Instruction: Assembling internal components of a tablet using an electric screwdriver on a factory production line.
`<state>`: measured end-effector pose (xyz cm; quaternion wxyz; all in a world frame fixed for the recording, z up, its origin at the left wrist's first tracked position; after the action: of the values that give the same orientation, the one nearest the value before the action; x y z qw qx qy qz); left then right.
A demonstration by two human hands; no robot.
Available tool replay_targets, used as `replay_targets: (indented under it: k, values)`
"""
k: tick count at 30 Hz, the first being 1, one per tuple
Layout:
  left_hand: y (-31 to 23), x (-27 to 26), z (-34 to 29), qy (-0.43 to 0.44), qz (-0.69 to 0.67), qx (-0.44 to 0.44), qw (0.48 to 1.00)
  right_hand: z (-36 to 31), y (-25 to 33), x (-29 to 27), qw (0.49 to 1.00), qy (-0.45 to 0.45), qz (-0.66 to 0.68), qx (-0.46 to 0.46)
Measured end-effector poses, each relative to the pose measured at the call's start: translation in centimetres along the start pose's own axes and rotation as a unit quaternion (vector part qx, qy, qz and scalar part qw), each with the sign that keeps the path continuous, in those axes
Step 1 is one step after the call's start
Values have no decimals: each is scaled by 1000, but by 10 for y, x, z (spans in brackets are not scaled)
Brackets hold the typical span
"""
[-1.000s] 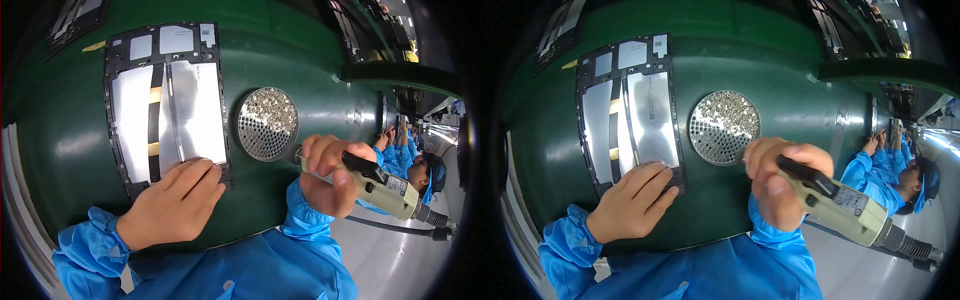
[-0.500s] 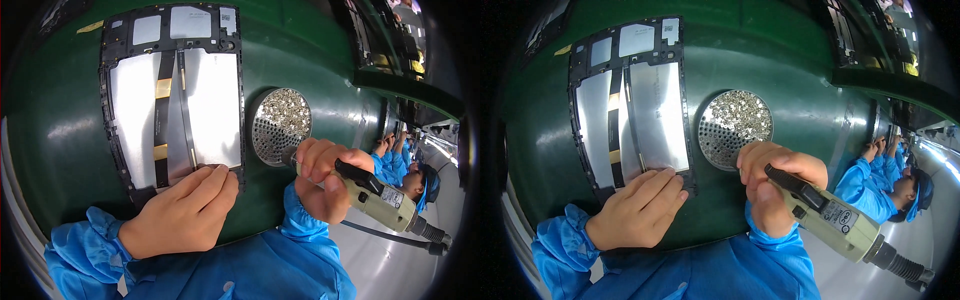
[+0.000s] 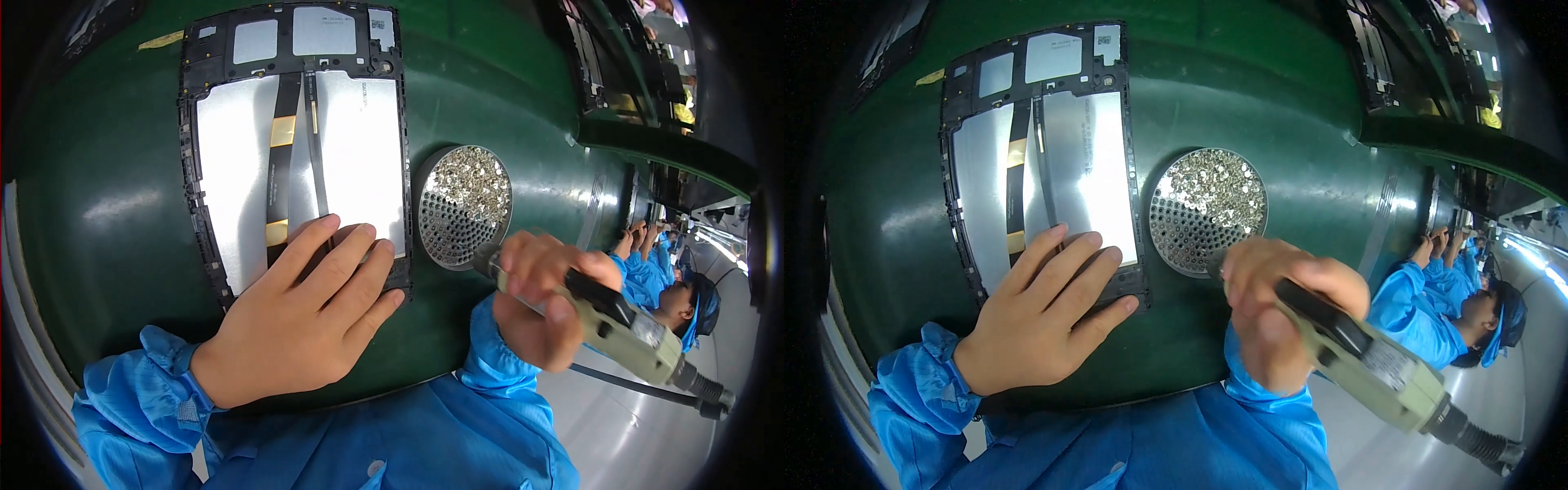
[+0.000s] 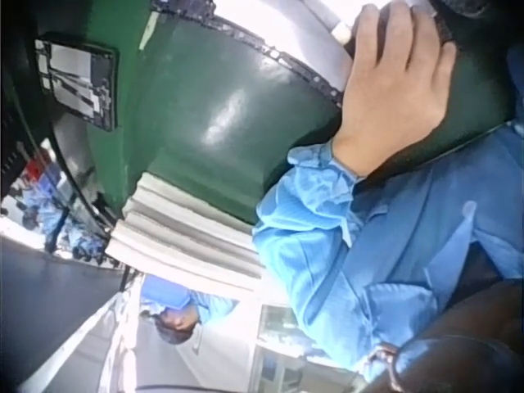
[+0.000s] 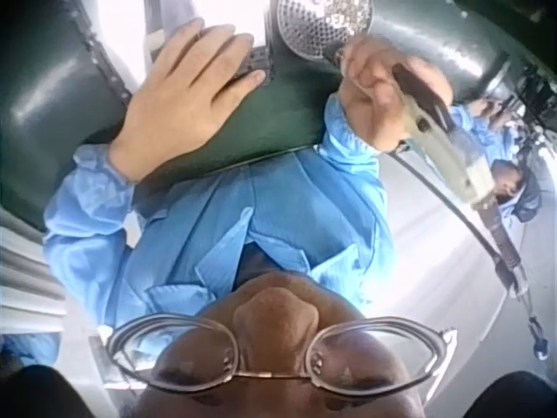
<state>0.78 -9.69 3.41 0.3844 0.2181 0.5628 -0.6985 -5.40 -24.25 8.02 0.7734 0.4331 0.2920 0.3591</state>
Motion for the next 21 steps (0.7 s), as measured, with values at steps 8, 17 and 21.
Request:
replay_targets:
  k: [8,17,21]
  values:
    - [2,-1,0,28,-2,-4,1000,-10,40,9,1000,-5,-2,-12]
    - [1,0,7,1,-31,-14,999,-11,30,34,997,63,32,11]
    - [0,2,8,-2,-30,-11,999,-11,27,34,997,69,43,11]
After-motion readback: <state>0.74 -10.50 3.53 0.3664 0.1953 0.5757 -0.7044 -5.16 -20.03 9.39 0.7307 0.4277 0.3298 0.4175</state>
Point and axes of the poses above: each hand's wrist, its own z-axis towards the middle knuckle, its own x-axis out of the palm, y = z × x, the point moved 9 cm from there along z, towards the middle knuckle, and after that the axes turned 11 degrees about -z, right-handed, at the moved point
